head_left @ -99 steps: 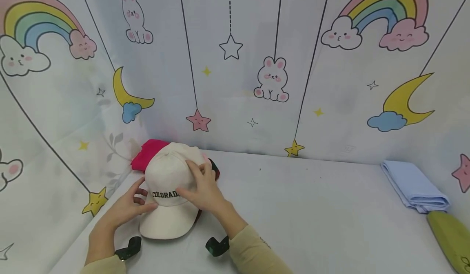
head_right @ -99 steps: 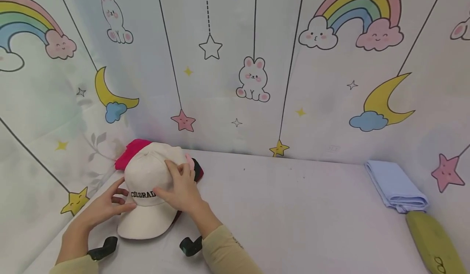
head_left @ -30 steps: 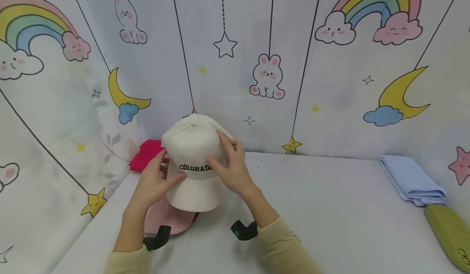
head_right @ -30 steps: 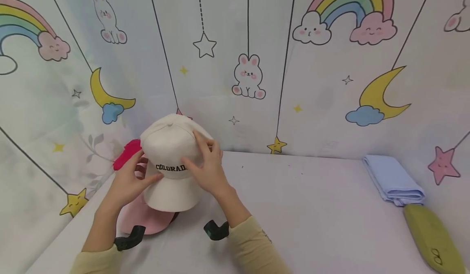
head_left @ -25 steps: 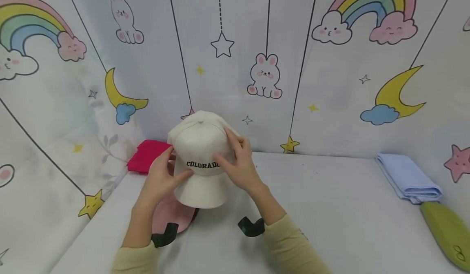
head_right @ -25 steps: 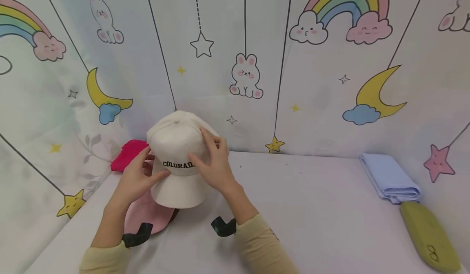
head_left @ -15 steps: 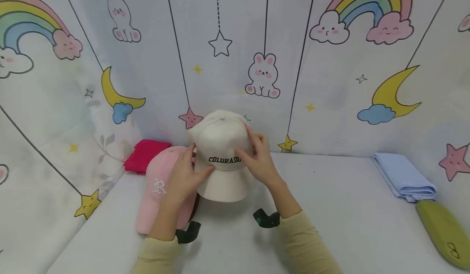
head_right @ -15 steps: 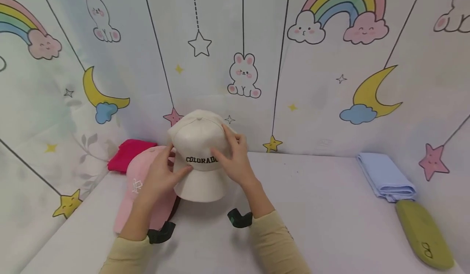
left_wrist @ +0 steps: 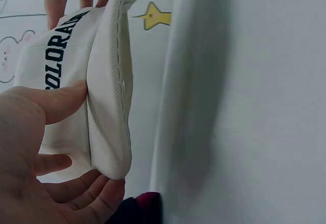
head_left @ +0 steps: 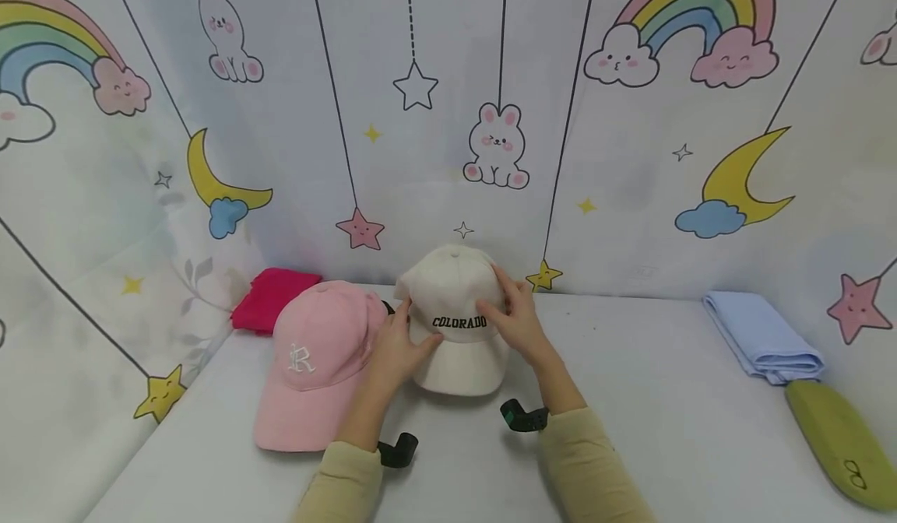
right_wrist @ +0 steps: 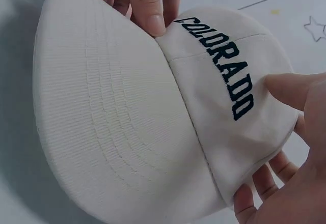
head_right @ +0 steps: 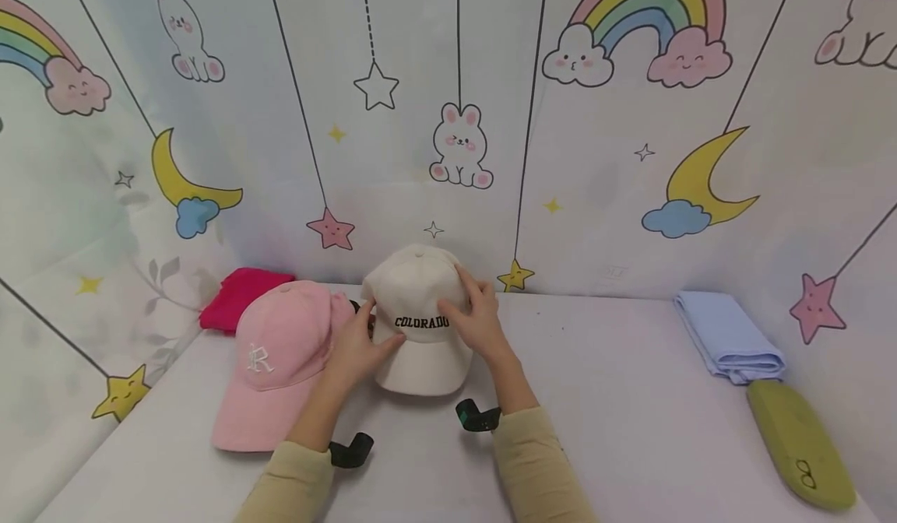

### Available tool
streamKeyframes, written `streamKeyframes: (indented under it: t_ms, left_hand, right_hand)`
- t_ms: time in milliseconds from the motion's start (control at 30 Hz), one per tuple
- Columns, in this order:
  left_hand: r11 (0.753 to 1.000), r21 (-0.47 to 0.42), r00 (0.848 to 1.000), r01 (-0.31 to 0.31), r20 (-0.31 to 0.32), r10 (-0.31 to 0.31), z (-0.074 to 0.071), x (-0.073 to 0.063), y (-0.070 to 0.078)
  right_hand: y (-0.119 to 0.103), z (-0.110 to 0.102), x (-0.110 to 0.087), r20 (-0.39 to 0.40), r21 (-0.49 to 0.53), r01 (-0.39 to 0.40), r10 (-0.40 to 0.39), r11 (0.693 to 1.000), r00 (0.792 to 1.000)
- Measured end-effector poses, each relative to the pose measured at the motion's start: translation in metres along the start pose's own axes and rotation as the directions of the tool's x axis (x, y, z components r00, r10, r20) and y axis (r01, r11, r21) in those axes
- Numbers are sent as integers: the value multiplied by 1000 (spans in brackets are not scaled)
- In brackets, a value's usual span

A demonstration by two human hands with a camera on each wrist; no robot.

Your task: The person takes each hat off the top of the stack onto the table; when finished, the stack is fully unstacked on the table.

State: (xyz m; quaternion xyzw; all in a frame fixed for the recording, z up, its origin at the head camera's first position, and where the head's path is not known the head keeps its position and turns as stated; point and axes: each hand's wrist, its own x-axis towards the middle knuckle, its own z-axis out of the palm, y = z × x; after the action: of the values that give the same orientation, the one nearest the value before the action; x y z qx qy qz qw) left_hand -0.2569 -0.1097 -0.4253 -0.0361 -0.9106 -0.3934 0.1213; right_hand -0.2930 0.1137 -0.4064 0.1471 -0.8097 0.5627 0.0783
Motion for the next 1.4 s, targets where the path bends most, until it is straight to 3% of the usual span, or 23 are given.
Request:
streamKeyframes:
  t_ms: [233, 533, 933, 1100, 1400]
  left_hand:
    - [999, 32, 996, 37, 74, -39, 10, -5, -11]
    - [996, 88, 994, 20, 103, -30, 12, -6, -13]
    - [998, 55, 993, 26, 111, -32, 1, -5, -6]
    - [1000, -1, 995, -19, 95, 19, -5, -7, -1]
    - [984, -63, 984, -168, 41, 171, -24, -8, 4]
  right_hand:
    - [18, 9, 1, -13, -57, -81, 80, 995, 997]
    - [29, 15, -1, 3, -206, -164, 168, 965, 986]
    - [29, 22, -8, 50, -351, -143, 171, 925, 984]
    - [32, 27, -10, 46, -383, -146, 176, 912, 983]
    - [30, 34, -12, 21, -407, -133, 155, 904, 988]
